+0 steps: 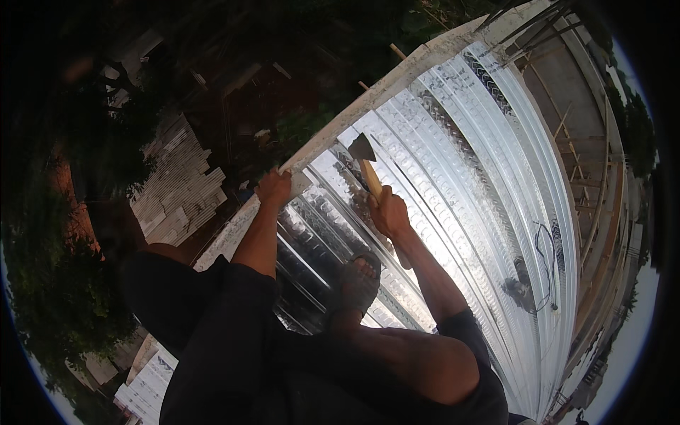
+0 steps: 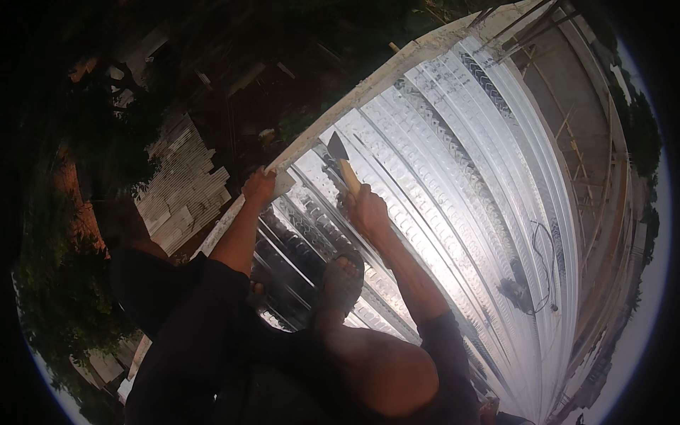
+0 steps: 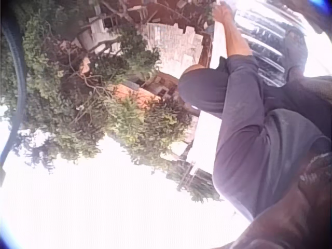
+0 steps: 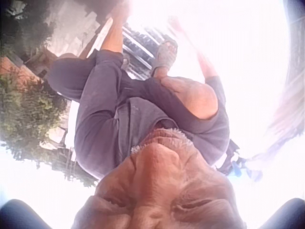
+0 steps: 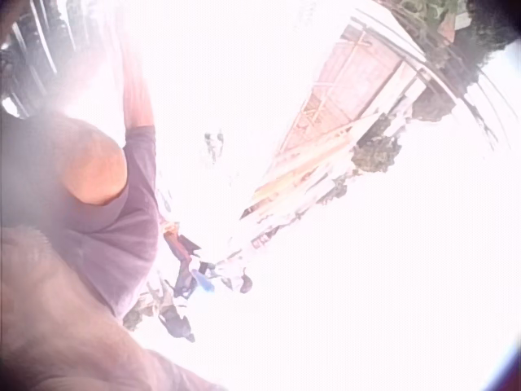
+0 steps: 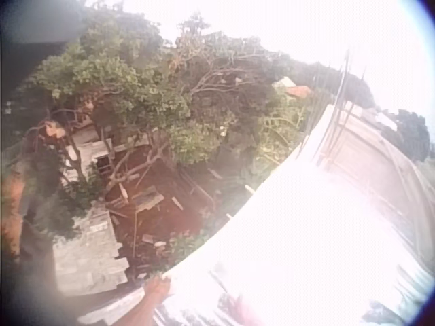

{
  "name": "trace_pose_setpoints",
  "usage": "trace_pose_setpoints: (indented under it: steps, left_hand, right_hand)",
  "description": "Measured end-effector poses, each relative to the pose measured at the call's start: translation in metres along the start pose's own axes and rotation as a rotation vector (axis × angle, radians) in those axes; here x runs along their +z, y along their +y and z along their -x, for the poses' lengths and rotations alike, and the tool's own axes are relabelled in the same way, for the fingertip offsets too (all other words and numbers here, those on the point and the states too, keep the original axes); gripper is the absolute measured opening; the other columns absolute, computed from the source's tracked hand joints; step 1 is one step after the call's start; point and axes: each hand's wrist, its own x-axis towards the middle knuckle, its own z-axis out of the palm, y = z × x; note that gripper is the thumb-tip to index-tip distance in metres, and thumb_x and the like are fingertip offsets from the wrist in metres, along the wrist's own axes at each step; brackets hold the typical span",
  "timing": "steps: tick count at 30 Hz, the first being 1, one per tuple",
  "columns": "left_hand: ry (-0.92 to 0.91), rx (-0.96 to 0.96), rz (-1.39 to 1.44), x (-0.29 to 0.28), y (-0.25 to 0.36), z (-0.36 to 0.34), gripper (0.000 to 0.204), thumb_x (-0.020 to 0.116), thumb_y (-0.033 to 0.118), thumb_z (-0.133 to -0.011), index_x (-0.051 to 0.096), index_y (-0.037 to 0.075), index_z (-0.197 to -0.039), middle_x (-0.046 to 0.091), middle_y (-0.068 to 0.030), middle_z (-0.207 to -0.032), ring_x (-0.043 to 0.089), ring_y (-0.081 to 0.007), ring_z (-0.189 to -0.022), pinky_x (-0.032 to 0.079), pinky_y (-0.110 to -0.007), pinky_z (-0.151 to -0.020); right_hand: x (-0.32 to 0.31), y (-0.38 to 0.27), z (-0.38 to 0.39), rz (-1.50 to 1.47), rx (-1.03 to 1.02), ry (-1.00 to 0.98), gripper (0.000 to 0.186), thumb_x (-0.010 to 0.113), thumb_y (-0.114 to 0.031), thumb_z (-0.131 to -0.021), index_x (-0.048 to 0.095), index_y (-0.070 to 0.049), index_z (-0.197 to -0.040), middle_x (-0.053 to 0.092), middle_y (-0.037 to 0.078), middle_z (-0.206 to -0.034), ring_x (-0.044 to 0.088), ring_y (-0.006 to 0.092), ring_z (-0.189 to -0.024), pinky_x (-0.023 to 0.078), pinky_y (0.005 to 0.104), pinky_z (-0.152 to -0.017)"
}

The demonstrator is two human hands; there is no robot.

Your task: The person hammers nails into a corrugated metal roof sheet using a hammer, securing it to the roof structure. The person then walks along the roof and picks up a nail from the surface.

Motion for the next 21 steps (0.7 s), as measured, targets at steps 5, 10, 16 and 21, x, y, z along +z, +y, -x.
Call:
trace_pose_setpoints:
  steps: [5,10,16,21]
  left_hand:
    - [0.044,-0.041,0.0,0.001,-0.003,-0.005,0.061,0.049,0.048,-0.097,0.052,0.013,-0.147,0.058,-0.0196,-0.142,0.053,-0.0398,-0.133,0.033,-0.061,-0.112]
    - [0.032,-0.006,0.017,-0.002,0.011,-0.003,0.061,0.049,0.046,-0.097,0.051,0.014,-0.148,0.059,-0.0194,-0.141,0.054,-0.0395,-0.133,0.035,-0.06,-0.112]
    - [0.009,-0.019,-0.001,0.005,0.001,0.008,0.06,0.05,0.047,-0.097,0.052,0.014,-0.147,0.058,-0.019,-0.142,0.053,-0.0392,-0.134,0.033,-0.06,-0.113]
    - [0.031,-0.055,0.015,-0.004,-0.004,-0.001,0.059,0.05,0.047,-0.097,0.053,0.014,-0.146,0.057,-0.0189,-0.144,0.051,-0.0398,-0.136,0.03,-0.062,-0.114]
  right_hand:
    - [-0.11,-0.091,0.028,-0.541,-0.339,0.477,0.032,0.062,-0.027,-0.1,0.058,0.004,-0.105,0.067,0.019,-0.073,0.066,0.0311,-0.064,0.052,0.0397,-0.06]
    - [-0.027,-0.023,0.033,-0.217,-0.229,0.344,0.034,0.06,-0.025,-0.099,0.055,0.008,-0.103,0.068,0.025,-0.078,0.067,0.0411,-0.072,0.054,0.0471,-0.064]
    - [-0.003,-0.025,-0.014,-0.035,-0.041,0.084,0.045,0.06,-0.036,-0.1,0.051,0.008,-0.103,0.065,0.031,-0.072,0.066,0.0499,-0.066,0.052,0.0553,-0.059]
    - [-0.099,-0.091,0.027,-0.556,-0.547,0.536,0.027,0.062,-0.023,-0.099,0.057,0.004,-0.1,0.065,0.017,-0.073,0.064,0.0258,-0.059,0.05,0.0388,-0.055]
